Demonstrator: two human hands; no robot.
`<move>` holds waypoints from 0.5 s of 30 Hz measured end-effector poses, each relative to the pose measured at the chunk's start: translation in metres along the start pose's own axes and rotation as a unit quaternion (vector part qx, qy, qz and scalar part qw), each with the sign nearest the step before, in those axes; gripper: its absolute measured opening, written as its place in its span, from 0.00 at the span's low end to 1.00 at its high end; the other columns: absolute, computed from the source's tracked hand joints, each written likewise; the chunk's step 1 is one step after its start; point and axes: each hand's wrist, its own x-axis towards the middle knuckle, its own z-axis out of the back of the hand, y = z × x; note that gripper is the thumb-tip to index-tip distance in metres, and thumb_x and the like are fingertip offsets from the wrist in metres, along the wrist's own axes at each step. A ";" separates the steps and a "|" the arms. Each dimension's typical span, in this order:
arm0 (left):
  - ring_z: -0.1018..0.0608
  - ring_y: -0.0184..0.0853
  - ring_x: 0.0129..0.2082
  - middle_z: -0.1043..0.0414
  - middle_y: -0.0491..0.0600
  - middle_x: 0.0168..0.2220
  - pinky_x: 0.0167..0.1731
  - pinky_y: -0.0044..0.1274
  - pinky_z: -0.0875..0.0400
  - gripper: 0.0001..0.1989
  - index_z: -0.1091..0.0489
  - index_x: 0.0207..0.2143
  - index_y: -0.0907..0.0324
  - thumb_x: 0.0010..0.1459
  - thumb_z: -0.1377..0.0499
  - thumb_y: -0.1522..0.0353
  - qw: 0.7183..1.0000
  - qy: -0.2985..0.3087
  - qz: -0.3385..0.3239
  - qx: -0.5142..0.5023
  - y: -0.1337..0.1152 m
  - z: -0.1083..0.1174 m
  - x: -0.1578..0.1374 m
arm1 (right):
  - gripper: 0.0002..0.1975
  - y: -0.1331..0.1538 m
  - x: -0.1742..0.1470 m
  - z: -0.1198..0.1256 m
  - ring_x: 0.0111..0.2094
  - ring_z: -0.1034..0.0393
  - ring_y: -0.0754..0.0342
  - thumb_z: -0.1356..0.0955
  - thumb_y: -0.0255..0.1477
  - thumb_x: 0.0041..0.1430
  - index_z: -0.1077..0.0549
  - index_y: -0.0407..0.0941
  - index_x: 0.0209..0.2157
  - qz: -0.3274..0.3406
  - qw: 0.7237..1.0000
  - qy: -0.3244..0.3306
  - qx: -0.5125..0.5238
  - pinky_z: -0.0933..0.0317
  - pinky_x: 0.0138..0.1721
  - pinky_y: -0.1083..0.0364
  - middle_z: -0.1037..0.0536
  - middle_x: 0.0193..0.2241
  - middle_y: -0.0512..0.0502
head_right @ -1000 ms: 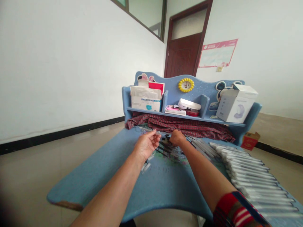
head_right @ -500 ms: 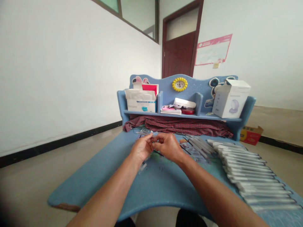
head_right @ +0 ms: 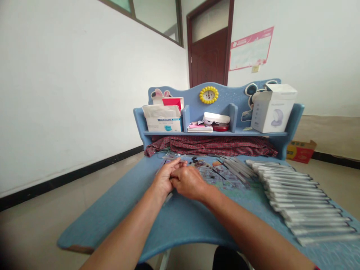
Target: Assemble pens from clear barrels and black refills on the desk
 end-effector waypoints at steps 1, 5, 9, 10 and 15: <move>0.27 0.29 0.17 0.29 0.51 0.18 0.23 0.20 0.31 0.16 0.31 0.19 0.66 0.57 0.48 0.70 1.000 0.001 0.000 -0.001 0.000 -0.001 0.000 | 0.09 -0.001 0.001 0.001 0.22 0.39 0.60 0.37 0.20 0.48 0.26 0.41 0.22 -0.007 1.000 0.001 0.026 0.50 0.25 0.61 0.28 0.20 0.51; 0.27 0.30 0.17 0.29 0.50 0.18 0.21 0.21 0.32 0.15 0.30 0.19 0.65 0.56 0.48 0.71 1.000 0.024 0.001 0.003 0.002 -0.003 -0.001 | 0.06 -0.003 0.004 0.004 0.21 0.40 0.61 0.36 0.18 0.43 0.28 0.41 0.20 -0.026 0.995 0.000 0.091 0.50 0.24 0.62 0.30 0.18 0.54; 0.28 0.28 0.16 0.29 0.48 0.17 0.20 0.20 0.32 0.15 0.30 0.18 0.63 0.56 0.47 0.71 0.999 0.035 -0.002 0.003 0.006 -0.001 0.000 | 0.05 0.001 0.004 0.006 0.20 0.41 0.62 0.36 0.18 0.39 0.31 0.40 0.18 -0.027 0.996 0.001 0.079 0.50 0.24 0.61 0.33 0.16 0.55; 0.28 0.29 0.16 0.29 0.48 0.17 0.20 0.20 0.32 0.15 0.30 0.18 0.63 0.56 0.47 0.71 0.999 0.038 -0.006 0.004 0.006 -0.001 0.001 | 0.05 0.002 0.004 0.006 0.20 0.42 0.62 0.36 0.18 0.39 0.31 0.40 0.17 -0.027 0.997 -0.002 0.071 0.50 0.23 0.61 0.33 0.15 0.55; 0.28 0.29 0.17 0.29 0.48 0.18 0.20 0.20 0.33 0.12 0.31 0.17 0.63 0.52 0.44 0.71 0.999 0.045 -0.010 -0.001 0.007 0.001 0.003 | 0.07 0.001 0.005 0.001 0.22 0.39 0.61 0.37 0.17 0.38 0.29 0.40 0.19 -0.013 0.996 0.001 0.086 0.50 0.23 0.62 0.31 0.18 0.53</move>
